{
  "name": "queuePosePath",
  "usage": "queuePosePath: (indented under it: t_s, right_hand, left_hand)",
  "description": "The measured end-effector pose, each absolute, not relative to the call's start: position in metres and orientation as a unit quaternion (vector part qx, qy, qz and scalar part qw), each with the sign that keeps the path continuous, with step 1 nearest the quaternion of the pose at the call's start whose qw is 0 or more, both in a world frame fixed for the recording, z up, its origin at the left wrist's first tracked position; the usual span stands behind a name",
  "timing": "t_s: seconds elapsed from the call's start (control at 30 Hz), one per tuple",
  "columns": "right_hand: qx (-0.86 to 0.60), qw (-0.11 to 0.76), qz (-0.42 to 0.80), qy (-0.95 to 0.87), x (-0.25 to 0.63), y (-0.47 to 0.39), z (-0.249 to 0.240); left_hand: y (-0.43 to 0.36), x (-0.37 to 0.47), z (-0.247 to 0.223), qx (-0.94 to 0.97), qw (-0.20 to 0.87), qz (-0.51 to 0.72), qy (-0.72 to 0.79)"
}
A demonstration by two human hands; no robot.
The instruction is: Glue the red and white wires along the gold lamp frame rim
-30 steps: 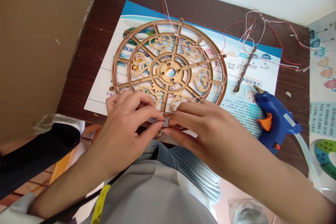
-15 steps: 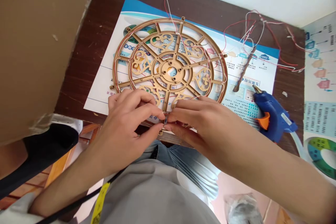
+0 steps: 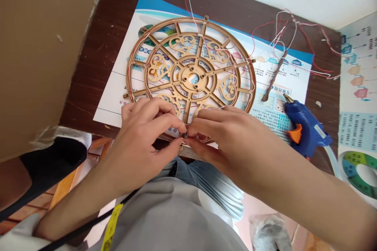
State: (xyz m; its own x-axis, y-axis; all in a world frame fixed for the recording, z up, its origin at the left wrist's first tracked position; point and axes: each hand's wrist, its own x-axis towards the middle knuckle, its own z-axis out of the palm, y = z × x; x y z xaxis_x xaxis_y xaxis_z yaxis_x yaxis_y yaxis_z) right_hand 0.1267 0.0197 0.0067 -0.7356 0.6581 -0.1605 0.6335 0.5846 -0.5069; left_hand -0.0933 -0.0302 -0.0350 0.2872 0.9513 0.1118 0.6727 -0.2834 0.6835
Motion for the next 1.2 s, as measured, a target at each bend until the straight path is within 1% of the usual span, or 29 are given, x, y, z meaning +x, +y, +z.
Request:
queuePosePath:
  t_s: [0.3, 0.37, 0.47, 0.53, 0.6, 0.73, 0.83, 0.97, 1.07, 1.2]
  right_hand:
    - [-0.342, 0.024, 0.196, -0.919, 0.122, 0.015, 0.012]
    - [-0.343, 0.021, 0.203, -0.917, 0.122, 0.016, 0.011]
    - [-0.356, 0.022, 0.250, -0.900, 0.125, 0.018, 0.008]
    - [-0.361, 0.036, 0.279, -0.889, 0.130, 0.017, 0.005]
    - [-0.356, 0.060, 0.276, -0.891, 0.137, 0.011, 0.004]
    - [-0.316, 0.126, 0.185, -0.922, 0.152, -0.007, 0.000]
    - [-0.286, 0.138, 0.163, -0.934, 0.160, -0.018, -0.005]
    - [-0.279, 0.148, 0.157, -0.936, 0.163, -0.022, -0.014]
    - [-0.268, 0.135, 0.149, -0.942, 0.163, -0.022, -0.017]
    - [-0.259, 0.132, 0.150, -0.945, 0.162, -0.019, -0.018]
  left_hand:
    - [-0.029, -0.092, -0.032, 0.754, 0.286, 0.263, 0.530]
    - [-0.029, -0.092, -0.032, 0.754, 0.287, 0.262, 0.530]
    - [-0.029, -0.093, -0.032, 0.756, 0.287, 0.255, 0.531]
    - [-0.029, -0.092, -0.032, 0.756, 0.287, 0.255, 0.530]
    - [-0.028, -0.092, -0.031, 0.755, 0.292, 0.257, 0.528]
    - [-0.028, -0.091, -0.031, 0.751, 0.295, 0.259, 0.531]
    - [-0.029, -0.092, -0.031, 0.751, 0.291, 0.262, 0.532]
    - [-0.031, -0.096, -0.030, 0.731, 0.300, 0.304, 0.531]
    - [-0.034, -0.099, -0.030, 0.701, 0.322, 0.361, 0.524]
    - [-0.037, -0.100, -0.033, 0.684, 0.326, 0.376, 0.533]
